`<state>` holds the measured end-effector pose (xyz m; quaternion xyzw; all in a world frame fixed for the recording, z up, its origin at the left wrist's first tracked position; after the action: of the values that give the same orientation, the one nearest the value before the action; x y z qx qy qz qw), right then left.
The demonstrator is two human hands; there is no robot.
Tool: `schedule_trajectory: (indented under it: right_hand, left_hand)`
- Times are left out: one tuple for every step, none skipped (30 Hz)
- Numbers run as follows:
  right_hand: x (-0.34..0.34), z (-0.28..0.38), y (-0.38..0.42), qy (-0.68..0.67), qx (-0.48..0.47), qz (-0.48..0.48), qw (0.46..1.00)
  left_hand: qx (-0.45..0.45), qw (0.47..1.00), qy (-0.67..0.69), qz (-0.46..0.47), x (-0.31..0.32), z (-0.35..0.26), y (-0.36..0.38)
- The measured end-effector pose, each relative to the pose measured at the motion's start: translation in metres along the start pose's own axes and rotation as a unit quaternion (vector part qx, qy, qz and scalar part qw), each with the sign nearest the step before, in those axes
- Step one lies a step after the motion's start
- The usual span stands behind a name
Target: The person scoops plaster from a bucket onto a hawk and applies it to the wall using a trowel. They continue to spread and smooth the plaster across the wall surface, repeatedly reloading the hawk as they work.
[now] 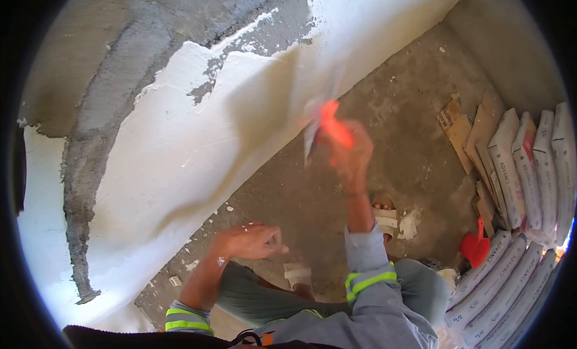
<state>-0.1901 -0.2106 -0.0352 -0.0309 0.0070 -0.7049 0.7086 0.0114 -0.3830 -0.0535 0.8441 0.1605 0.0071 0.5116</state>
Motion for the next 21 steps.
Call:
schedule_trajectory:
  right_hand:
    - [-0.018, -0.019, -0.020, -0.018, 0.018, -0.074, 0.997]
    - [-0.012, -0.020, -0.041, -0.025, 0.003, -0.063, 0.998]
    - [-0.005, -0.021, -0.061, -0.032, -0.012, -0.052, 0.998]
    - [0.003, -0.020, -0.071, -0.039, -0.028, -0.041, 0.998]
    - [0.020, -0.003, -0.068, -0.034, -0.020, -0.022, 0.999]
    - [0.040, 0.014, -0.061, -0.028, -0.012, -0.002, 1.000]
    - [0.062, 0.026, -0.050, -0.020, -0.003, 0.019, 1.000]
    - [0.087, 0.039, -0.035, -0.028, -0.107, 0.063, 0.992]
    - [0.108, 0.052, -0.013, -0.034, -0.210, 0.105, 0.972]
    - [0.134, 0.071, 0.014, 0.094, -0.268, 0.144, 0.948]
    - [0.154, 0.085, 0.036, 0.220, -0.325, 0.181, 0.902]
    - [0.159, 0.084, 0.046, 0.218, -0.352, 0.225, 0.882]
    - [0.161, 0.079, 0.056, 0.216, -0.377, 0.263, 0.861]
    - [0.160, 0.079, 0.060, 0.217, -0.403, 0.299, 0.837]
    - [0.140, 0.088, 0.056, 0.229, -0.460, 0.266, 0.816]
    - [0.116, 0.100, 0.048, 0.240, -0.516, 0.234, 0.788]
    - [0.093, 0.114, 0.029, 0.268, -0.521, 0.197, 0.786]
    - [0.073, 0.134, 0.010, 0.292, -0.523, 0.161, 0.784]
    - [0.062, 0.152, -0.006, 0.323, -0.534, 0.156, 0.766]
    - [0.056, 0.169, -0.022, 0.353, -0.544, 0.151, 0.746]
    - [0.056, 0.186, -0.028, 0.369, -0.579, 0.140, 0.714]
  left_hand:
    - [0.005, 1.000, 0.004, -0.004, -0.002, -0.004, 0.003]
    - [0.005, 1.000, -0.001, -0.009, -0.005, -0.008, 0.006]
    - [0.005, 1.000, -0.006, -0.012, -0.007, -0.012, 0.010]
    - [0.004, 1.000, -0.010, -0.017, -0.010, -0.015, 0.014]
    - [0.005, 1.000, -0.017, -0.019, -0.011, -0.017, 0.016]
    - [0.005, 1.000, -0.023, -0.021, -0.012, -0.018, 0.018]
    - [0.007, 0.999, -0.026, -0.022, -0.011, -0.019, 0.019]
    - [0.025, 0.998, -0.040, -0.045, -0.012, -0.019, 0.018]
    - [0.044, 0.995, -0.055, -0.068, -0.011, -0.019, 0.014]
    - [0.063, 0.992, -0.068, -0.090, -0.008, -0.019, 0.010]
    - [0.076, 0.991, -0.067, -0.083, -0.002, -0.022, 0.001]
    - [0.087, 0.991, -0.071, -0.077, 0.002, -0.025, -0.008]
    - [0.099, 0.990, -0.079, -0.067, 0.006, -0.027, -0.016]
    - [0.111, 0.988, -0.084, -0.061, 0.014, -0.025, -0.025]
    - [0.122, 0.987, -0.090, -0.059, 0.023, -0.021, -0.033]
    - [0.134, 0.985, -0.093, -0.058, 0.023, -0.021, -0.039]
    - [0.104, 0.990, -0.084, -0.041, 0.014, -0.024, -0.036]
    - [0.071, 0.995, -0.071, -0.021, 0.004, -0.035, -0.021]
    - [0.036, 0.998, -0.057, 0.001, -0.003, -0.041, -0.010]
    - [0.029, 0.998, -0.052, 0.016, -0.006, -0.047, -0.006]
    - [0.022, 0.998, -0.048, 0.031, -0.009, -0.051, -0.003]
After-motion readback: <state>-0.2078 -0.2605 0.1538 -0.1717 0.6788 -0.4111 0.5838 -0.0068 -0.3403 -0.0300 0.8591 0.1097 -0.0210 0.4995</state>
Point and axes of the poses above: each hand's wrist, its own y-axis away from the middle knuckle, its own x-axis out of the palm, z = x × y, the point moved 10 cm from there along -y, towards the middle knuckle, and after that the axes turned 6 degrees about z, right-handed, at the moved point
